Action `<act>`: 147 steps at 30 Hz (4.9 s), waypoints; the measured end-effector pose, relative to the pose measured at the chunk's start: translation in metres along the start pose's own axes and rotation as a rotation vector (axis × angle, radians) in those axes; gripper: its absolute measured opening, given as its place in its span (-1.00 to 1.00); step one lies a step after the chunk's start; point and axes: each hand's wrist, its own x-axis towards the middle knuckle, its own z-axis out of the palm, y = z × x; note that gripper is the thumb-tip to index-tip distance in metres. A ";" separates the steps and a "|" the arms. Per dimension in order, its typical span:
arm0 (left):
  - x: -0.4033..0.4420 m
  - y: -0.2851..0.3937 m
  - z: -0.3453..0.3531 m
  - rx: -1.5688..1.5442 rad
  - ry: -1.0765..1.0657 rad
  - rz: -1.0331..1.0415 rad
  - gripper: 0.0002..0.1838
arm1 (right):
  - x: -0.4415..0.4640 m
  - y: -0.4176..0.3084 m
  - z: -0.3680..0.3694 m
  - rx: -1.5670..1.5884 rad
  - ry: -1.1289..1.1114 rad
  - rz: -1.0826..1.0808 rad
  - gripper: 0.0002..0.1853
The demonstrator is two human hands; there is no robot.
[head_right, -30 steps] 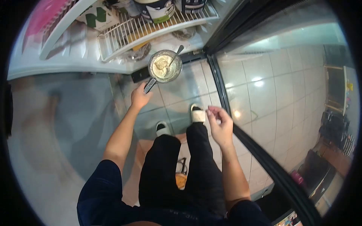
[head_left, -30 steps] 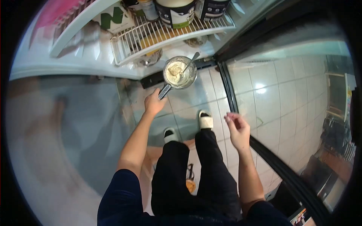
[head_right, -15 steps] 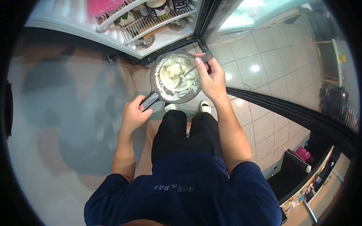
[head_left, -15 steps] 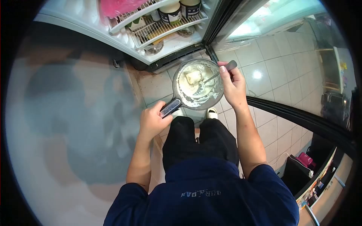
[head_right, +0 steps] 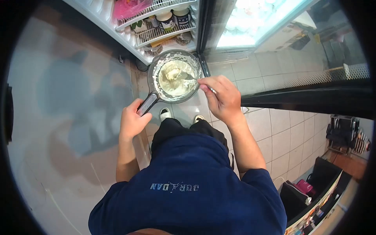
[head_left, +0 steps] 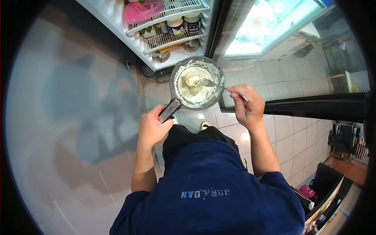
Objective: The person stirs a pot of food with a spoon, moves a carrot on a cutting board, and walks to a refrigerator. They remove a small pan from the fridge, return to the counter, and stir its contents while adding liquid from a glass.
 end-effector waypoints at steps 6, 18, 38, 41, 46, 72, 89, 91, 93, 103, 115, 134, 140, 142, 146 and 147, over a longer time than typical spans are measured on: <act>-0.033 0.026 0.022 -0.025 0.109 -0.075 -0.73 | -0.007 0.001 -0.019 -0.012 0.033 0.063 -0.86; -0.057 0.058 0.027 -0.078 0.127 -0.130 -0.72 | 0.006 0.020 -0.001 0.191 0.137 0.283 -0.88; -0.049 0.023 -0.013 -0.076 0.100 -0.107 -0.75 | -0.002 -0.007 -0.005 0.210 -0.265 -0.080 -0.85; -0.048 0.014 -0.014 -0.072 0.072 -0.103 -0.76 | -0.015 -0.011 0.003 0.272 -0.191 0.261 -0.72; -0.045 0.012 -0.021 -0.063 0.099 -0.015 -0.77 | -0.039 -0.008 -0.024 0.091 -0.042 0.210 -0.23; -0.105 0.129 0.049 0.066 0.521 -0.215 -0.75 | -0.050 0.132 -0.143 0.215 0.339 -0.063 -0.62; -0.109 0.182 0.101 0.045 0.750 -0.411 -0.74 | 0.130 0.168 -0.074 0.183 0.398 -0.242 -0.68; -0.111 0.185 0.103 0.038 0.727 -0.429 -0.75 | 0.149 0.168 -0.060 0.163 0.428 -0.212 -0.70; -0.110 0.175 0.102 0.054 0.733 -0.444 -0.75 | 0.165 0.166 -0.035 0.134 0.445 -0.208 -0.70; -0.111 0.154 0.109 0.055 0.826 -0.521 -0.70 | 0.256 0.158 0.065 -0.119 0.630 -0.255 -0.75; -0.071 0.186 0.158 -0.148 1.048 -0.728 -0.71 | 0.274 0.169 0.088 0.264 0.377 -0.174 -0.71; -0.043 0.217 0.139 -0.037 0.999 -0.951 -0.71 | 0.218 0.065 0.041 0.382 -1.071 -1.013 -0.91; -0.009 0.261 0.135 -0.051 1.008 -1.122 -0.70 | 0.256 0.100 0.043 0.626 -1.038 -0.920 -0.84; -0.010 0.264 0.142 -0.021 1.056 -1.104 -0.71 | 0.256 0.106 0.042 0.661 -1.025 -0.897 -0.82; 0.015 0.287 0.144 0.003 1.088 -1.221 -0.71 | 0.269 0.122 0.057 0.768 -1.023 -0.899 -0.83; 0.020 0.290 0.146 0.006 1.097 -1.245 -0.71 | 0.271 0.124 0.061 0.790 -1.037 -0.903 -0.83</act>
